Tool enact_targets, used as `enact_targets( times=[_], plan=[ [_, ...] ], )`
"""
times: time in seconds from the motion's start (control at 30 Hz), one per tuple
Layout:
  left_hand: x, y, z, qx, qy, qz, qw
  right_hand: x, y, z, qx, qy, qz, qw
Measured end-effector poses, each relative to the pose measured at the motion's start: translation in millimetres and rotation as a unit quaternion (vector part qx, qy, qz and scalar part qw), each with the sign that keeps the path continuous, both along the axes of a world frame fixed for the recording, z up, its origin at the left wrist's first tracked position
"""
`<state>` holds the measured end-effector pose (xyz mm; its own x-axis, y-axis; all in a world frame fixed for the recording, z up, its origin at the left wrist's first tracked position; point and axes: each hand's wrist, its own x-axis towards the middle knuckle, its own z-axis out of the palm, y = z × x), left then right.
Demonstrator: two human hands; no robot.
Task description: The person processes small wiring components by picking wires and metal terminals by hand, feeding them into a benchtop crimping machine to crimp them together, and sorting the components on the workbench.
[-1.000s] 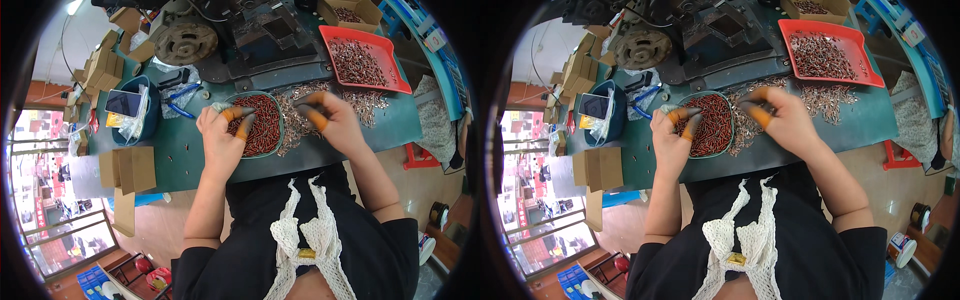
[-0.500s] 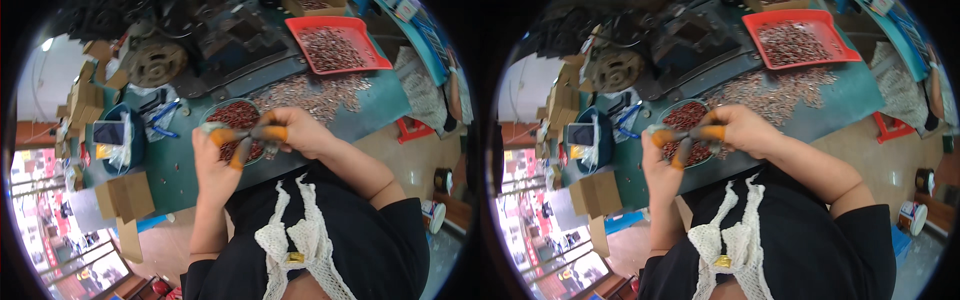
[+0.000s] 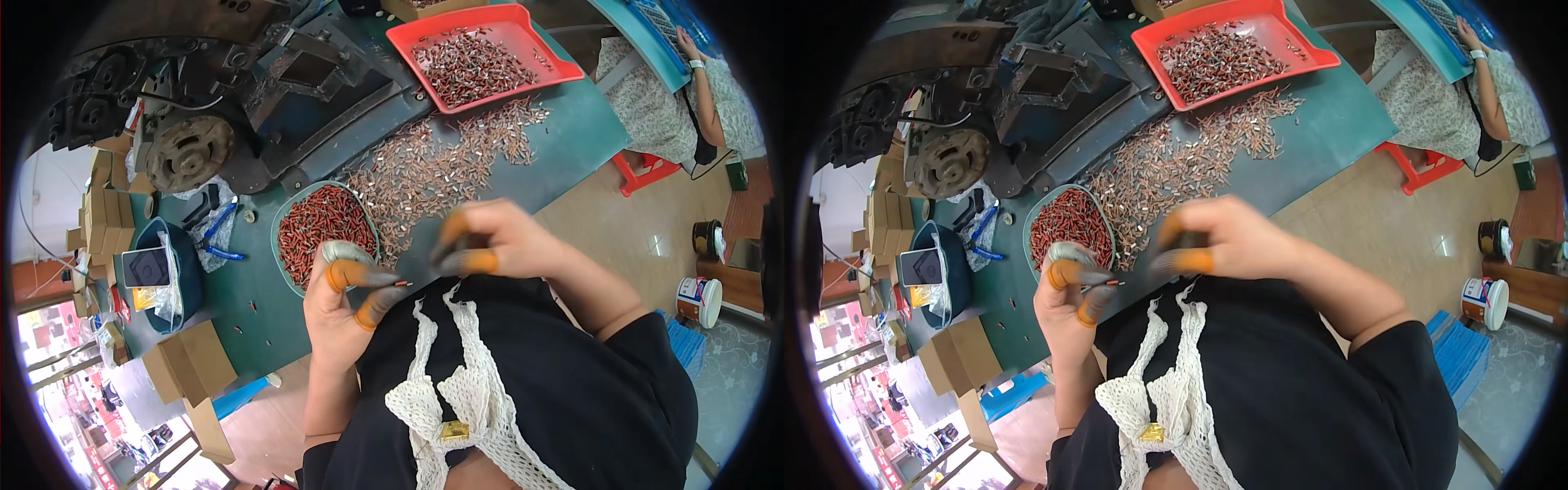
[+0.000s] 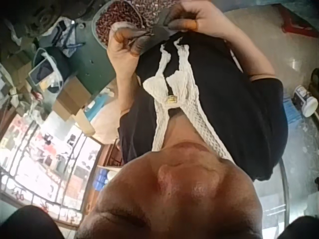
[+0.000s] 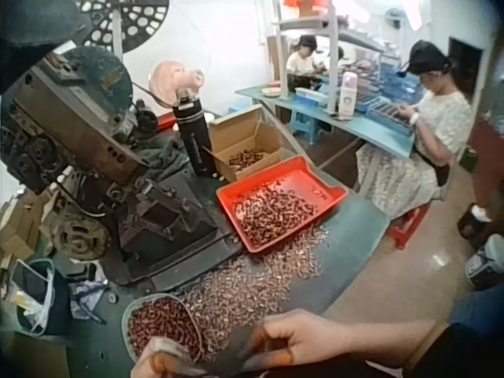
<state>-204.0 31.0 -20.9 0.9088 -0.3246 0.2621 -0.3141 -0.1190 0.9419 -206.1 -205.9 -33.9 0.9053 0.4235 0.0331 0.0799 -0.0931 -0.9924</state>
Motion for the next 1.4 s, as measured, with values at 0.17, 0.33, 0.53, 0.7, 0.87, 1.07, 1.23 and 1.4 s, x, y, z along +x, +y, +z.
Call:
enact_targets(
  times=[0.17,0.33,0.53,0.7,0.87,1.07,1.23,1.4],
  plan=[
    [-5,0,-2,-0.057,0.078,0.033,0.995,-6,-59,-12,-0.237,-0.160,-0.182,0.941],
    [-4,-3,-2,-0.045,0.102,0.021,0.994,-1,-57,-17,-0.378,-0.210,-0.221,0.874],
    [-6,6,-10,-0.061,0.085,0.045,0.993,-7,-72,-21,-0.350,-0.198,-0.188,0.896],
    [-5,10,-17,-0.090,0.098,0.061,0.989,-20,-78,-25,-0.290,-0.190,-0.201,0.916],
    [-3,7,-17,-0.096,0.093,0.059,0.989,-22,-75,-13,-0.381,-0.235,-0.160,0.880],
    [-2,10,-11,-0.087,0.093,0.077,0.989,-15,-95,-2,-0.406,-0.303,-0.016,0.862],
    [5,4,-4,-0.090,0.086,0.111,0.986,-12,-79,2,-0.279,-0.311,-0.007,0.908],
    [37,-5,8,0.017,-0.042,0.186,0.982,35,-22,35,0.040,0.020,-0.149,0.988]
  ],
)
